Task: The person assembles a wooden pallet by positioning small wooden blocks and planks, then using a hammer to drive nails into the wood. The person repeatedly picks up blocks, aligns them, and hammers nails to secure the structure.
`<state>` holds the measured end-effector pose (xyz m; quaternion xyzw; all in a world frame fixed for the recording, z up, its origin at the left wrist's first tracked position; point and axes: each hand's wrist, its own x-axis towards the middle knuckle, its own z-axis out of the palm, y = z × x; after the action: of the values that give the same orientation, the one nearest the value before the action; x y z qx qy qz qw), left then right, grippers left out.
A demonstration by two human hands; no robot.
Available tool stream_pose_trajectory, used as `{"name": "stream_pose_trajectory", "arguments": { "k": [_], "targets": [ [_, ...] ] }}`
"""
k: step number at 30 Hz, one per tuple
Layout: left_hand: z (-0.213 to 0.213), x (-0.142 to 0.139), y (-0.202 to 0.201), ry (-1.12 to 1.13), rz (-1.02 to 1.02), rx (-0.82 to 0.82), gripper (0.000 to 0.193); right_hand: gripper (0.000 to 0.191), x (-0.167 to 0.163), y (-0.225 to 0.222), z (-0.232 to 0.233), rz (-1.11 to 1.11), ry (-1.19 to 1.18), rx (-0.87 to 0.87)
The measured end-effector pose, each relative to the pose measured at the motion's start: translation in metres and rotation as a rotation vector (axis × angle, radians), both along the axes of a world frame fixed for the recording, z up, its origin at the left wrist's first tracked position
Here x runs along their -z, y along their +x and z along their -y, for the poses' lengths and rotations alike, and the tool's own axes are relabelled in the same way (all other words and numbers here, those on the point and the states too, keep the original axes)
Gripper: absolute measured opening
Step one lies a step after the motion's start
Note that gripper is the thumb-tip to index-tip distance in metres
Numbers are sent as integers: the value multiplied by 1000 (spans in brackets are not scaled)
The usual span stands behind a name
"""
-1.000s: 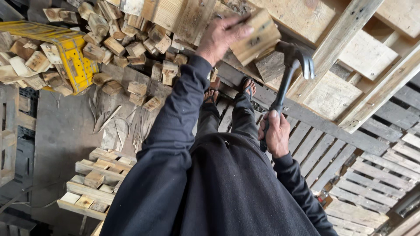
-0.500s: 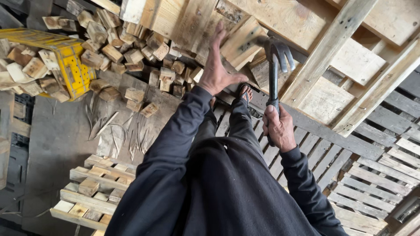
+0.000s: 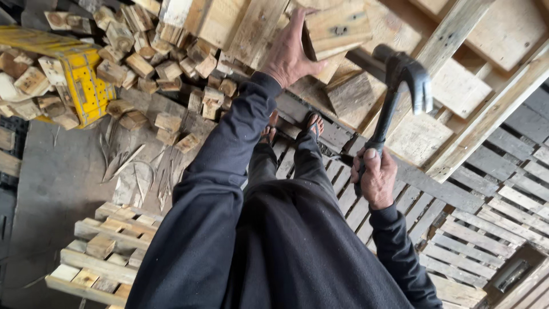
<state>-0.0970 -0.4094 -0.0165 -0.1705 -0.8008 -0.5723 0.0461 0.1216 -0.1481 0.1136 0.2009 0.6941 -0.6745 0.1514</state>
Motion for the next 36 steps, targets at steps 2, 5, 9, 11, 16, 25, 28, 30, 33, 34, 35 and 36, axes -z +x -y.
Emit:
{"name": "stream_pose_trajectory", "arguments": {
  "k": [2,5,9,11,16,25,28,30,33,34,35,36],
  "targets": [
    [1,0,-13,-7,37,69,100,51,3,3,1,9,-5,-1],
    [10,-1,-24,29,-157,108,118,48,6,10,7,79,-16,26],
    [21,-8,-23,-184,-21,215,98,42,-5,10,15,112,-9,29],
    [20,-11,-20,-192,26,175,95,38,-23,0,11,-33,-41,-16],
    [7,-11,-14,-305,-39,69,101,54,-83,-49,-18,-932,-138,-157],
    [8,-1,-11,-440,-119,-17,116,45,-27,-65,13,147,324,-241],
    [5,-1,-11,-457,-50,-67,113,48,-61,-66,-3,-181,173,-76],
    [2,-3,-11,-445,89,-42,105,64,-93,-79,-15,-903,213,-294],
    [0,-8,-9,-445,166,-36,101,71,-110,-87,-10,-965,89,-121],
    [0,-9,-8,-440,196,-25,101,64,-100,-90,0,-1062,74,-89],
    [-1,-10,-7,-431,219,-17,101,62,-89,-92,8,-1119,83,-136],
    [0,-11,-6,-421,195,-24,100,59,-74,-90,17,-972,153,-250]
  ]
}}
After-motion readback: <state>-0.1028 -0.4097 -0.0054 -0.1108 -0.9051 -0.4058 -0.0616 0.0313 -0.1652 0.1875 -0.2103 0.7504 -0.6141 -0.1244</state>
